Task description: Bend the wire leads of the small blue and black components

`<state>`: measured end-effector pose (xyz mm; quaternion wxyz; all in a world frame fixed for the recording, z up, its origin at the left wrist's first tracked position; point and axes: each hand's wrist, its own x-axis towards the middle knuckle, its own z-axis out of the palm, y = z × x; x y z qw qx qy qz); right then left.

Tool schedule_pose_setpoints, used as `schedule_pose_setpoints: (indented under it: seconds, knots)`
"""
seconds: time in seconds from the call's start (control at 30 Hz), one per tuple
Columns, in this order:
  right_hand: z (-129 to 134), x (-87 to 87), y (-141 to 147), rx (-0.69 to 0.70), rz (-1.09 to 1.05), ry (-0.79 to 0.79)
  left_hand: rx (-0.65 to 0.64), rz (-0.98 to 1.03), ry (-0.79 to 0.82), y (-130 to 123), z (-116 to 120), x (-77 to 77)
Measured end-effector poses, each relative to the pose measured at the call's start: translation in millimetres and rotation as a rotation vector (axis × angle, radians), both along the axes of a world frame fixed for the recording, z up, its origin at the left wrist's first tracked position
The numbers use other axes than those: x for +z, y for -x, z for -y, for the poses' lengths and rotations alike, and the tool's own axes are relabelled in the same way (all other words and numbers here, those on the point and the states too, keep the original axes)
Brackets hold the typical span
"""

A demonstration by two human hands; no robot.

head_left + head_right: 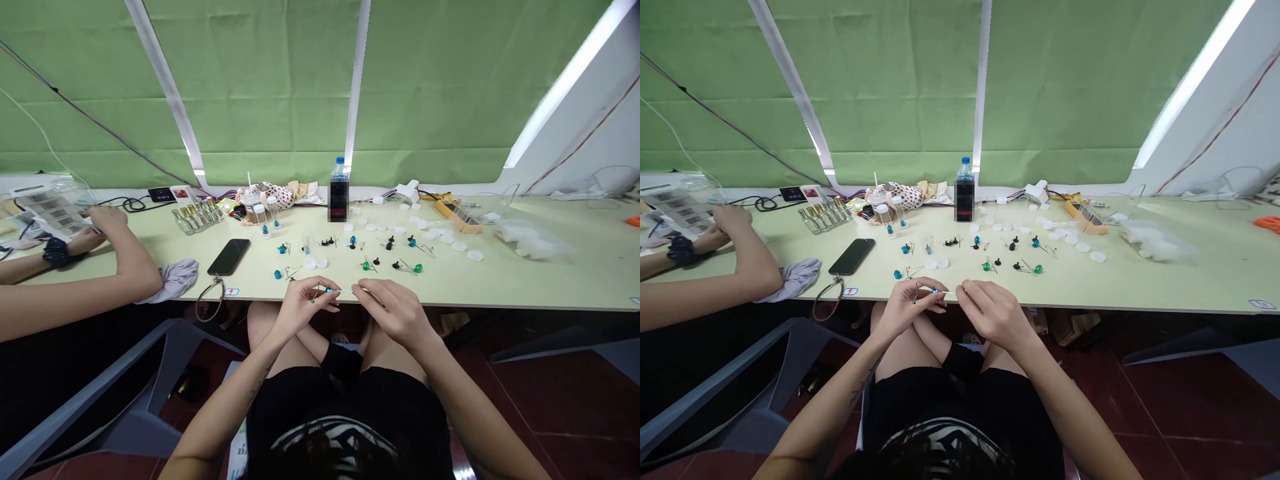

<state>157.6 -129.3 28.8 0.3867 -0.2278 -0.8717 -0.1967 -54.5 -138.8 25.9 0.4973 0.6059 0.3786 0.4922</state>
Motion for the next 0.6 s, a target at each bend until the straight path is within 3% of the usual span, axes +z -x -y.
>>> schedule_pose_setpoints:
  seconds: [0.17,0.33,0.6]
  knots:
    - [0.3,-2.9,1.9,-0.048,0.010,-0.072,0.012,-0.011,-0.017,-0.9,0.9,-1.6]
    - [2.2,-2.7,5.1,-0.096,-0.017,0.105,0.061,-0.035,-0.023,-1.1,-0.3,-3.4]
    - [-1.4,-3.0,1.2,0.036,-0.029,0.065,0.003,0.043,0.123,-0.6,-1.6,1.4]
